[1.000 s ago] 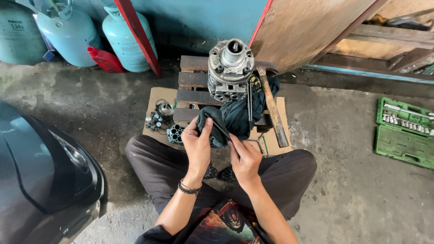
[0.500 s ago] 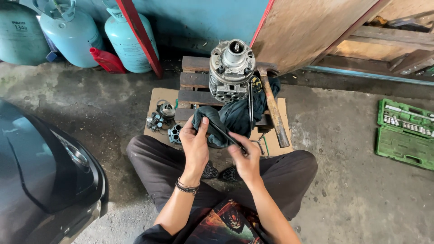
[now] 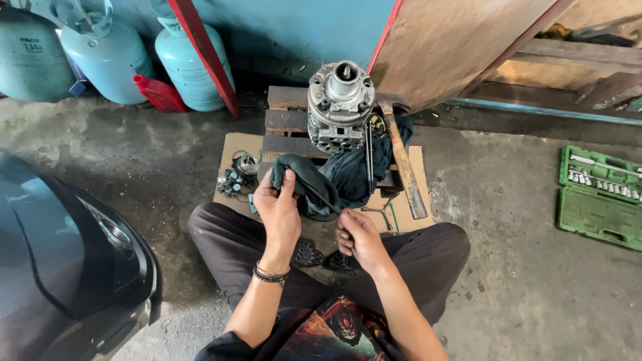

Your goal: Disassembling and inspecting an automotive AC compressor using a hammer and screwdriver

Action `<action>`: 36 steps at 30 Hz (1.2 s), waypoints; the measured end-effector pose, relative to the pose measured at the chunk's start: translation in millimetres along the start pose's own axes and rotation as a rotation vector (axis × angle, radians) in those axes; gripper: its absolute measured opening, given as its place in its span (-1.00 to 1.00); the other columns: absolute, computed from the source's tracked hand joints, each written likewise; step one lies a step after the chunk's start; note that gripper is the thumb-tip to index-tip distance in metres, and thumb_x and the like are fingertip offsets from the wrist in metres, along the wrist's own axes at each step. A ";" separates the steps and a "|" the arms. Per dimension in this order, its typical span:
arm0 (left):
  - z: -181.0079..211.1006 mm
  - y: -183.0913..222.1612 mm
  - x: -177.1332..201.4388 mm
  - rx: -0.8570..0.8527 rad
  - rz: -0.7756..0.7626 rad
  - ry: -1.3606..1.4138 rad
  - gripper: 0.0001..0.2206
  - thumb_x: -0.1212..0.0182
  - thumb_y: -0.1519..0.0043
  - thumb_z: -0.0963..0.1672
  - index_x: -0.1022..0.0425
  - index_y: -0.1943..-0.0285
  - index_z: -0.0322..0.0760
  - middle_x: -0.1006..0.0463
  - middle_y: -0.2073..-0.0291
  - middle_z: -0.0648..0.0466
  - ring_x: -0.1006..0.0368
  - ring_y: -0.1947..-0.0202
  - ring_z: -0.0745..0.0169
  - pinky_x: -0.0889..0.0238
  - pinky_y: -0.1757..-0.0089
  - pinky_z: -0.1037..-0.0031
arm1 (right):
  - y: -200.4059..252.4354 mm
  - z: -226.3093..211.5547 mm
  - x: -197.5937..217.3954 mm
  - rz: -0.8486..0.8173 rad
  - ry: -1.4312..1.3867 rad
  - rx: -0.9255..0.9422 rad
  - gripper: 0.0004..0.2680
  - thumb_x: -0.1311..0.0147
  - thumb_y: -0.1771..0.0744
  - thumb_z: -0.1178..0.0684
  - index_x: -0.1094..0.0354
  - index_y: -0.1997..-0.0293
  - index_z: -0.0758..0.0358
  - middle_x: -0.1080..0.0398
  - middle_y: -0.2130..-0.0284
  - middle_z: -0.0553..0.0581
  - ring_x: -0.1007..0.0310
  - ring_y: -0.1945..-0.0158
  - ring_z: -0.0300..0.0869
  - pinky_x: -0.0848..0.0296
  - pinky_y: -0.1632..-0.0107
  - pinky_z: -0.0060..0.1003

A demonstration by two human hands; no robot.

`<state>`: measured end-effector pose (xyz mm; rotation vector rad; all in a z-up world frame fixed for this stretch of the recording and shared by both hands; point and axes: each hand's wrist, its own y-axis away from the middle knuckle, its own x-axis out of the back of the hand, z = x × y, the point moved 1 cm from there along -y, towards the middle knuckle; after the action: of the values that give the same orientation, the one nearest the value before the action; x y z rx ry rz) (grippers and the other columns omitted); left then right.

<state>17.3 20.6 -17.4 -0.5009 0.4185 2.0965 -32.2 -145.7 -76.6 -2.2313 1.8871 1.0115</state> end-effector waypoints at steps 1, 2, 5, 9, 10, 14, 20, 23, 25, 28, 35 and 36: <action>-3.9 0.1 2.5 0.016 0.000 0.016 -0.93 -0.32 -0.28 -0.21 -0.61 0.10 -0.29 -0.58 0.44 0.12 -0.50 0.40 0.47 -0.47 0.34 0.60 | 2.5 -1.5 0.6 -0.021 -0.113 -0.066 -0.77 0.05 -0.44 -0.05 -0.18 0.33 0.24 0.03 0.61 -0.06 -0.04 0.66 -0.34 -0.13 0.68 -0.43; -8.3 -0.8 4.6 0.016 0.000 0.015 -0.93 -0.32 -0.28 -0.21 -0.61 0.10 -0.29 -0.58 0.44 0.12 -0.50 0.40 0.47 -0.47 0.34 0.60 | 0.5 2.3 -0.2 -0.020 -0.114 -0.066 -0.77 0.05 -0.44 -0.05 -0.18 0.33 0.24 0.03 0.61 -0.06 -0.04 0.66 -0.34 -0.13 0.68 -0.43; -10.7 -0.1 4.0 0.016 -0.014 0.010 -0.90 -0.31 -0.28 -0.21 -0.60 0.05 -0.33 -0.60 0.41 0.08 -0.52 0.37 0.45 -0.50 0.30 0.54 | 2.3 2.0 -8.1 0.010 0.115 0.098 -0.76 0.02 -0.44 -0.13 -0.16 0.32 0.16 0.02 0.57 -0.08 -0.07 0.68 -0.36 -0.13 0.67 -0.46; 3.1 2.8 -2.3 0.018 -0.020 -0.093 -0.89 -0.33 -0.27 -0.21 -0.60 0.06 -0.29 -0.54 0.47 0.17 -0.43 0.48 0.55 -0.41 0.43 0.68 | 12.7 -22.6 -26.1 0.368 1.147 0.772 -0.86 0.05 -0.42 0.08 -0.34 0.31 0.15 -0.25 0.62 0.12 -0.39 0.57 -0.01 -0.35 0.48 -0.24; 3.0 3.4 -0.4 0.025 -0.018 -0.110 -0.87 -0.36 -0.25 -0.21 -0.60 0.06 -0.30 -0.53 0.47 0.18 -0.41 0.47 0.56 -0.39 0.43 0.70 | 14.0 -25.7 -28.5 0.453 1.304 0.940 -0.91 -0.02 -0.41 0.09 -0.40 0.27 0.10 -0.31 0.58 0.04 -0.46 0.50 -0.05 -0.44 0.43 -0.28; 4.5 -0.1 -3.0 0.036 -0.027 -0.121 -0.85 -0.38 -0.23 -0.20 -0.61 0.04 -0.28 -0.54 0.46 0.19 -0.44 0.47 0.56 -0.40 0.44 0.72 | 16.0 -27.3 -25.1 0.481 1.039 0.846 -0.91 -0.07 -0.41 0.08 -0.47 0.19 0.22 -0.43 0.54 0.13 -0.49 0.52 -0.07 -0.49 0.49 -0.29; 17.3 -13.0 0.0 -0.024 0.008 -0.222 -0.95 -0.29 -0.30 -0.20 -0.62 0.13 -0.18 -0.52 0.44 0.20 -0.37 0.41 0.53 -0.30 0.39 0.67 | 27.7 -66.7 -20.0 0.419 0.619 0.741 -0.92 -0.09 -0.35 0.27 -0.52 0.17 0.40 -0.50 0.52 0.22 -0.48 0.60 -0.20 -0.50 0.53 -0.32; 15.5 -34.4 0.6 -0.127 -0.018 -0.260 -0.92 -0.24 -0.35 -0.19 -0.60 0.05 -0.27 -0.55 0.40 0.10 -0.36 0.37 0.47 -0.36 0.30 0.57 | 39.5 -115.8 -13.6 0.508 0.708 0.768 -0.94 -0.10 -0.34 0.27 -0.51 0.21 0.39 -0.43 0.64 0.19 -0.41 0.68 -0.20 -0.41 0.58 -0.34; 3.3 -48.7 2.3 -0.224 -0.085 -0.397 -0.88 -0.19 -0.37 -0.19 -0.59 -0.02 -0.31 -0.59 0.33 -0.04 -0.46 0.25 0.35 -0.40 0.19 0.41 | 45.4 -153.0 -8.6 0.511 0.817 0.854 -0.93 -0.10 -0.35 0.30 -0.50 0.16 0.43 -0.44 0.57 0.24 -0.43 0.66 -0.15 -0.41 0.54 -0.28; -13.9 -65.7 -4.4 -0.266 -0.224 -0.509 -0.76 -0.06 -0.43 -0.21 -0.46 -0.22 -0.47 -0.59 0.15 -0.30 -0.56 0.05 -0.08 -0.43 0.10 0.13 | 42.7 -204.7 -16.2 0.498 0.939 0.890 -0.94 -0.07 -0.41 0.30 -0.47 0.16 0.45 -0.43 0.54 0.25 -0.45 0.60 -0.10 -0.44 0.47 -0.28; -34.0 -59.5 -15.6 -0.388 -0.398 -0.971 -0.52 -0.12 -0.31 -0.24 -0.19 -0.44 -0.39 -0.37 -0.14 -0.22 -0.40 -0.11 -0.33 -0.30 -0.11 -0.03 | 16.2 -283.6 -56.7 0.369 1.318 0.983 -0.94 -0.14 -0.47 0.31 -0.47 0.13 0.47 -0.47 0.48 0.26 -0.50 0.52 -0.10 -0.46 0.46 -0.31; -31.8 -57.8 -17.0 -0.394 -0.429 -0.994 -0.51 -0.12 -0.29 -0.26 -0.15 -0.44 -0.45 -0.34 -0.15 -0.25 -0.36 -0.13 -0.35 -0.27 -0.13 -0.06 | 10.9 -289.6 -61.7 0.372 1.406 0.990 -0.94 -0.17 -0.47 0.29 -0.48 0.13 0.46 -0.47 0.50 0.22 -0.51 0.52 -0.12 -0.46 0.45 -0.32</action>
<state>80.6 24.0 -42.3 0.2551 -0.6297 1.7357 83.3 -221.0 185.6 -1.8515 2.2291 -1.6677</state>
